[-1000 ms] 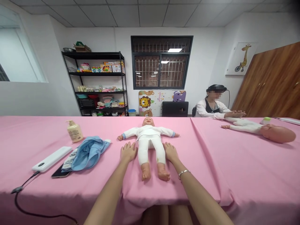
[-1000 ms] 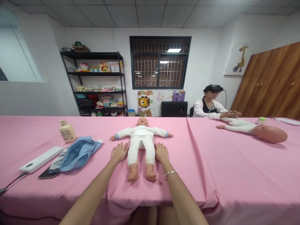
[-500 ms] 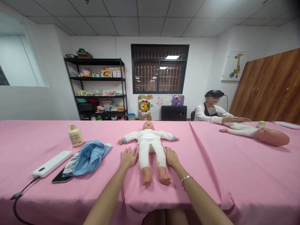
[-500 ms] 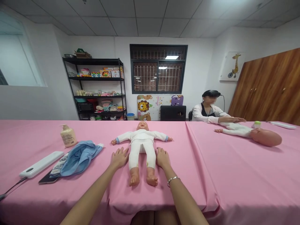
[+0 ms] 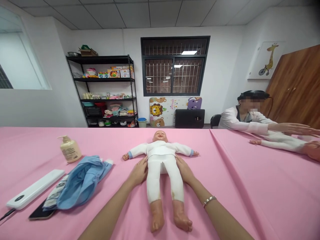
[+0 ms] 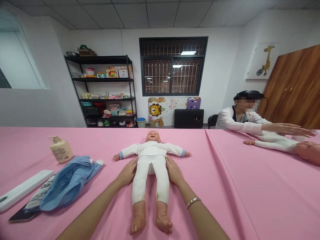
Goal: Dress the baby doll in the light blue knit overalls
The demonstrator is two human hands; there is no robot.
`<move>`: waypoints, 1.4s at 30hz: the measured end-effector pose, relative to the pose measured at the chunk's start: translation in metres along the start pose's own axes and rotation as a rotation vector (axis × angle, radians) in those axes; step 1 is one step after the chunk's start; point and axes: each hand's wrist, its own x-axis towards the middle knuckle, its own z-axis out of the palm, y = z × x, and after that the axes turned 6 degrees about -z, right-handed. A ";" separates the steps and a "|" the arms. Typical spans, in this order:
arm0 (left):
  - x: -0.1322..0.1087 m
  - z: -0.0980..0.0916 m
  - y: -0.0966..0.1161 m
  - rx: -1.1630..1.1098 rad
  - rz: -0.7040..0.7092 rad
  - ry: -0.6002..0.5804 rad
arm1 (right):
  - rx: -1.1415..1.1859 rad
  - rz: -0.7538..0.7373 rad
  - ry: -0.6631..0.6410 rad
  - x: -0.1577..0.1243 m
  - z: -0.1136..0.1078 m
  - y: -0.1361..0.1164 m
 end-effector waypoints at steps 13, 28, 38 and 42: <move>-0.004 -0.018 0.011 -0.634 -0.463 -0.108 | 0.358 0.368 0.097 -0.004 -0.006 -0.024; -0.003 0.003 0.041 -0.705 -0.298 0.136 | 0.677 0.365 0.158 0.002 0.012 -0.018; -0.104 -0.107 -0.015 0.589 -0.432 0.458 | 0.451 0.378 0.165 -0.009 0.013 -0.020; -0.138 -0.132 -0.038 0.340 -0.784 0.415 | 0.439 0.375 0.189 -0.010 0.017 -0.016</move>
